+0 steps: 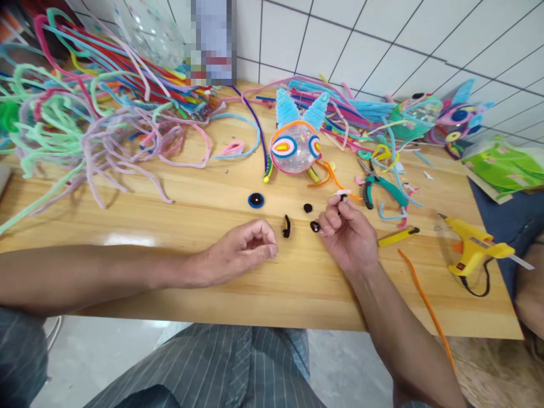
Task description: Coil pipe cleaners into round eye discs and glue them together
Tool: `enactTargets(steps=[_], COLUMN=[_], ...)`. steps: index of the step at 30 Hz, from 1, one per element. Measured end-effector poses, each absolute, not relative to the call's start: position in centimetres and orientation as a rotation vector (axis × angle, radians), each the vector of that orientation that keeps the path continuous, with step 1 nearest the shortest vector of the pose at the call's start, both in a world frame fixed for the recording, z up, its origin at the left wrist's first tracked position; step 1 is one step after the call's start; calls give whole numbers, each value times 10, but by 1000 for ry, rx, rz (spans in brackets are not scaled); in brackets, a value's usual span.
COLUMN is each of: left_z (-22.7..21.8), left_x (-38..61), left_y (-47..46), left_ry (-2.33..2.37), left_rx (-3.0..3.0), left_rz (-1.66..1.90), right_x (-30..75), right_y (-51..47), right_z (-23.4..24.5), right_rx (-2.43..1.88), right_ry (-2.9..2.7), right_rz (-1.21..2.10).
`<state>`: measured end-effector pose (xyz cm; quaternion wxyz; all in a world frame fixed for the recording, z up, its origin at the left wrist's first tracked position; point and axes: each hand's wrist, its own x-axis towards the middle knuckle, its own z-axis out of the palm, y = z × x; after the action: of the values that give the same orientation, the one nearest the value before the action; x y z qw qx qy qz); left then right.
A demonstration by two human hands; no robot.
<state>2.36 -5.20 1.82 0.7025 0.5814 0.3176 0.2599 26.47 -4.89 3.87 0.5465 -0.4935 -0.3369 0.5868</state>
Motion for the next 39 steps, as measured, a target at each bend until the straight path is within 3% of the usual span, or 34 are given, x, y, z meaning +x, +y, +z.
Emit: enactTargets(steps=[5, 11, 18, 21, 23, 28, 33, 39], left_z=[12, 9, 8, 8, 8, 7, 6, 11], left_x=[19, 20, 21, 20, 20, 20, 22, 23], left_y=[-49, -47, -49, -49, -50, -49, -49, -47], left_ry=[664, 619, 587, 579, 578, 603, 606, 599], left_rx=[1811, 1897, 1894, 1896, 1891, 1869, 1824, 1446], left_rz=[777, 795, 752, 738, 733, 708, 737, 716], right_x=[288, 320, 331, 325, 313, 275, 263, 244], right_y=[-44, -42, -43, -46, -51, -63, -64, -73], right_z=[40, 46, 46, 49, 50, 33, 19, 45], right_rx=[-1477, -1962, -2209, -2128, -1895, -1308, -1305, -1337], right_ry=[-1174, -1814, -1728, -1737, -1934, -2512, -2433, -2144], right_rz=[789, -152, -322, -454, -393, 285, 282, 495])
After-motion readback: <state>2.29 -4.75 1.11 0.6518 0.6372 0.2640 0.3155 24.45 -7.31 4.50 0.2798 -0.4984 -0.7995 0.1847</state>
